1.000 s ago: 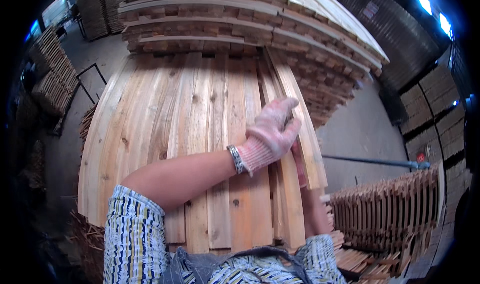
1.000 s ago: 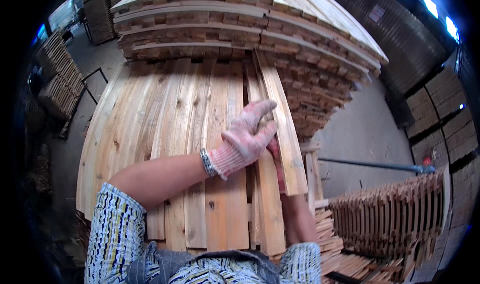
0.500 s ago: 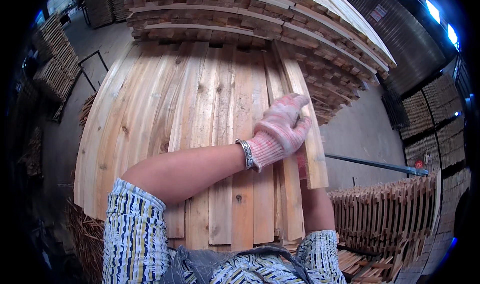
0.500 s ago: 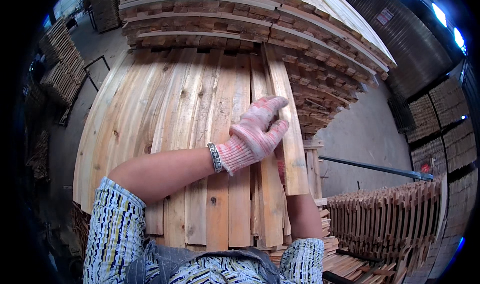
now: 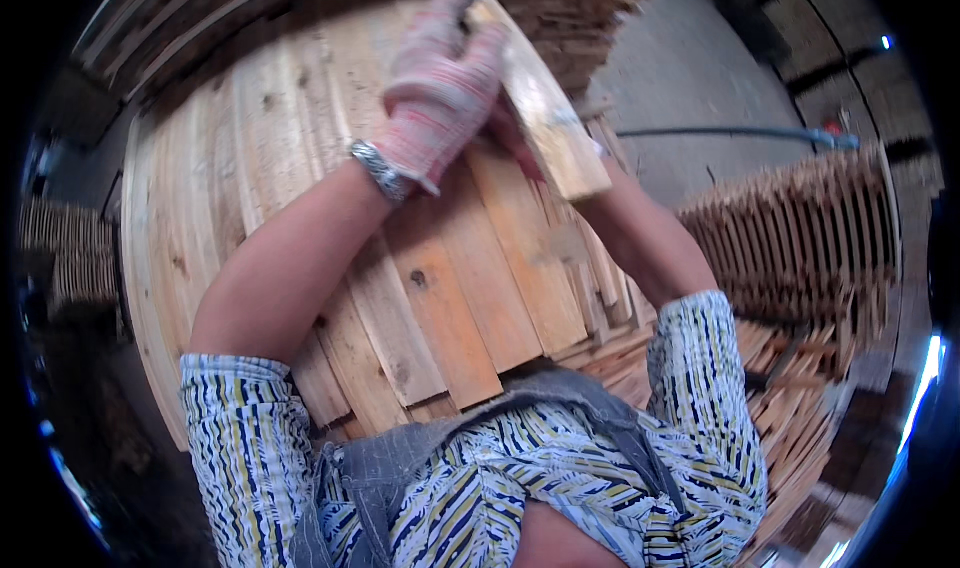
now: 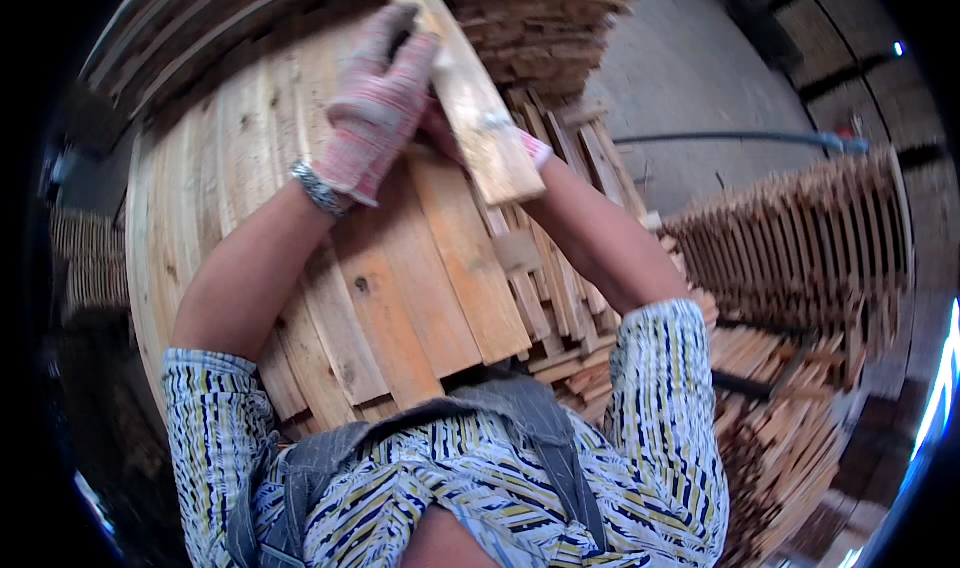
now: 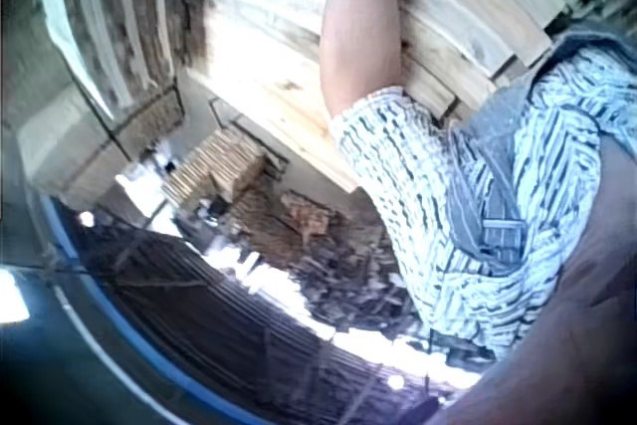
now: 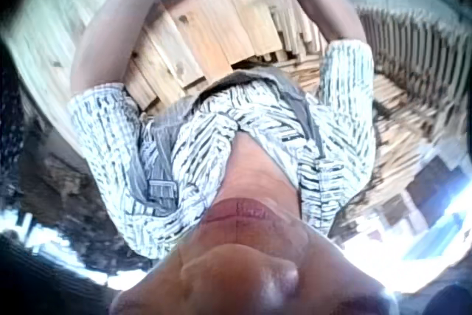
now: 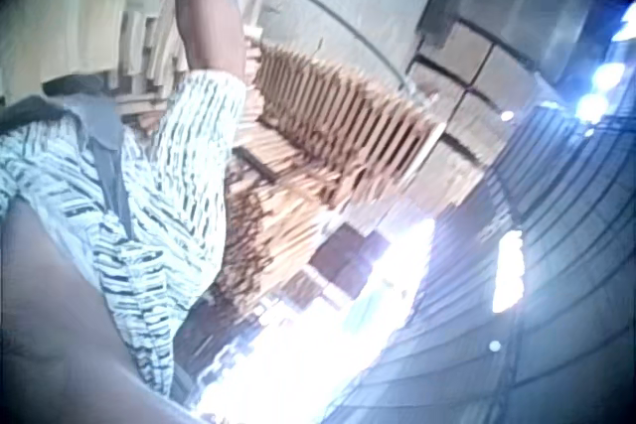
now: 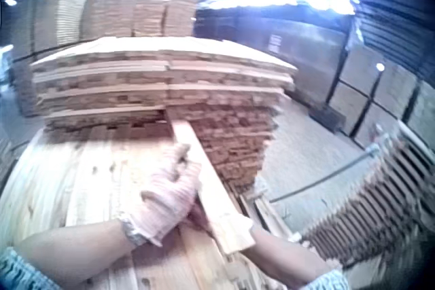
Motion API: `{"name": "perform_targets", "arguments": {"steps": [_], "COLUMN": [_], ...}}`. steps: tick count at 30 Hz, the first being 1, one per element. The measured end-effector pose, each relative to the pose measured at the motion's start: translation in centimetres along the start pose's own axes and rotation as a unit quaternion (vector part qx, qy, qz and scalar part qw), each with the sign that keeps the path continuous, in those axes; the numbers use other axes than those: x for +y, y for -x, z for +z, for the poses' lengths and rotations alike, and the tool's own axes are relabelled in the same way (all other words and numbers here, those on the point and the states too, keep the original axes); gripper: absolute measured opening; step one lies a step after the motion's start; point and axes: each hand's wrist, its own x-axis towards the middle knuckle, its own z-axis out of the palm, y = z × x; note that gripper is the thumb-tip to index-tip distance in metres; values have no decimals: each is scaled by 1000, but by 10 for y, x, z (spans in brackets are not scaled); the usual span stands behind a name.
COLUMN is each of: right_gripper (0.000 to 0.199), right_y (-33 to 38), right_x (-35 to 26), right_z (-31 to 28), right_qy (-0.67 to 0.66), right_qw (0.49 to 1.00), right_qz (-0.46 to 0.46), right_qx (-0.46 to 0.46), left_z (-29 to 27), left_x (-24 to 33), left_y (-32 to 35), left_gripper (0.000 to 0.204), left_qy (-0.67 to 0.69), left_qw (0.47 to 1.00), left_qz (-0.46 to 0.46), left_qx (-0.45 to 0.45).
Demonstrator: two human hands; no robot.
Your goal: The person repeatedly picks up wooden planks from a large pile and places them onto a growing stack. They handle the planks one at a time or in small groups, aligning them as they build the stack higher. The process is continuous and repetitive throughout the clip.
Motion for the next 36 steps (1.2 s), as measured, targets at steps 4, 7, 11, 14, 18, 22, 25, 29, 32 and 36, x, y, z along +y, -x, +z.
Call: {"name": "perform_targets", "arguments": {"steps": [4, 7, 11, 14, 18, 22, 25, 29, 32, 36], "right_gripper": [41, 41, 51, 45, 39, 61, 79, 61, 57, 60], "right_y": [16, 29, 71, 129, 210, 233, 232, 191, 190, 216], "right_x": [-10, -8, 11, -33, -36, -37, -26, -39, -46, -67], "right_z": [3, -10, -60, -58, -26, 6, 36, 46, 52, 64], "right_qy": [60, 131, 296, 359, 215, 317, 378, 505, 509, 509], "right_qw": [997, 989, 951, 920, 955, 894, 864, 818, 819, 800], "right_qz": [-51, -65, 69, 150, -24, -229, -269, -259, -247, -306], "right_qx": [-9, -24, -55, 49, 202, 218, 192, 94, 95, 81], "left_z": [-1, 0, -1, -14, -15, -33, -91, -173, -206, -255], "left_x": [12, 19, 22, -17, -27, 6, 50, 44, 35, 61], "left_y": [-2, -4, -3, -21, -18, -12, 5, 42, 62, 86], "left_gripper": [48, 44, 38, 36, 39, 46, 55, 65, 62, 61], "left_qy": [156, 123, 200, 234, 246, 102, 48, -298, -299, -213], "left_qw": [983, 987, 971, 966, 952, 962, 936, 882, 877, 922], "left_qz": [-87, -94, -108, -92, -120, -127, -181, 46, 36, -30], "left_qx": [-35, -53, -79, -66, -137, -220, -298, -363, -374, -322]}}
